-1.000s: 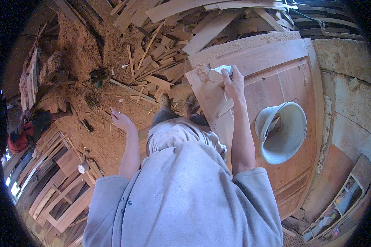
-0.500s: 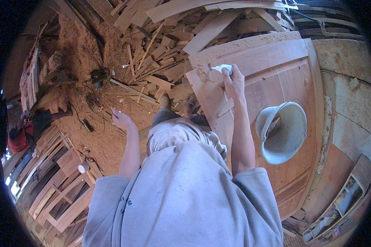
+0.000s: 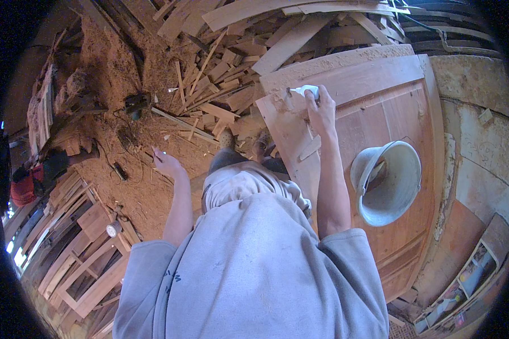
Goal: The person applies a substance from a tube to the joints of a wooden door, smooths it using a tool, and then rubs the wood surface by hand.
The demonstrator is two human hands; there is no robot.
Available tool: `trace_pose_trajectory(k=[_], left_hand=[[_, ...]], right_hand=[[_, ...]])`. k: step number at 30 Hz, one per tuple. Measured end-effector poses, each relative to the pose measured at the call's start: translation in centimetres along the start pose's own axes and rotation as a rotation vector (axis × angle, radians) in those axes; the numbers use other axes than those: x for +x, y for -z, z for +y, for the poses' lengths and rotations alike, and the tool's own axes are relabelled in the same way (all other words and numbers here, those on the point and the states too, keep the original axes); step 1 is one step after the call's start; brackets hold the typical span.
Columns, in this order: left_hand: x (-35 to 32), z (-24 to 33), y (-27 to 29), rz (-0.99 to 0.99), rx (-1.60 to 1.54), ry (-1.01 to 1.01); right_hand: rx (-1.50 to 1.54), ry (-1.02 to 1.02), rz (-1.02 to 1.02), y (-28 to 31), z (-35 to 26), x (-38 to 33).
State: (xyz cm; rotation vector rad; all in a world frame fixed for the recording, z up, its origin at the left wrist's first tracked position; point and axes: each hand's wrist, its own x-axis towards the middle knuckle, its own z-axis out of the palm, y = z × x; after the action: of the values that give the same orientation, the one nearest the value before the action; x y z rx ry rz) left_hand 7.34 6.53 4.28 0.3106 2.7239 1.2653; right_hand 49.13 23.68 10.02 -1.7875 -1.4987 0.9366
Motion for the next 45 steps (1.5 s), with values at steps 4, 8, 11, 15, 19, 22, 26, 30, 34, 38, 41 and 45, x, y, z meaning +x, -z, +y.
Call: trace_pose_trajectory(k=[4,8,11,15,19,22,26,30,34,38,41,45], left_hand=[[0.0,-0.3,-0.2,0.000,-0.007,-0.010],[0.1,-0.6,-0.4,0.001,-0.030,-0.001],[0.3,-1.0,-0.2,-0.001,-0.028,-0.001],[0.0,-0.4,-0.3,0.006,-0.044,0.009],[-0.1,-0.1,-0.2,0.001,-0.051,0.006],[-0.2,0.1,0.0,-0.006,-0.019,0.008],[-0.3,0.3,0.1,-0.007,-0.022,0.012],[-0.3,0.3,0.1,-0.008,-0.028,0.031],[-0.6,0.6,0.1,-0.009,-0.038,0.029],[-0.7,0.7,0.2,-0.004,-0.021,0.012],[-0.7,0.5,0.0,-0.005,-0.029,-0.008],[-0.3,-0.3,0.0,-0.004,-0.061,-0.007]], right_hand=[[-0.019,0.019,0.025,0.0,0.2,0.0],[-0.026,-0.009,0.008,0.1,0.8,0.0],[-0.030,-0.013,0.004,0.2,0.0,-0.3],[-0.023,-0.018,0.005,0.4,0.1,-0.4],[-0.048,0.024,0.009,0.5,-0.1,-0.5],[-0.035,-0.002,-0.004,0.5,0.0,-0.5],[-0.018,-0.013,-0.012,0.4,0.2,-0.5],[-0.051,0.020,-0.005,0.5,0.6,-0.7],[-0.062,0.019,-0.005,0.6,1.5,-0.8],[-0.015,0.000,-0.023,0.6,1.3,-1.1],[-0.002,0.006,-0.016,0.7,1.5,-1.1],[0.000,0.014,-0.017,0.6,1.6,-1.1]])
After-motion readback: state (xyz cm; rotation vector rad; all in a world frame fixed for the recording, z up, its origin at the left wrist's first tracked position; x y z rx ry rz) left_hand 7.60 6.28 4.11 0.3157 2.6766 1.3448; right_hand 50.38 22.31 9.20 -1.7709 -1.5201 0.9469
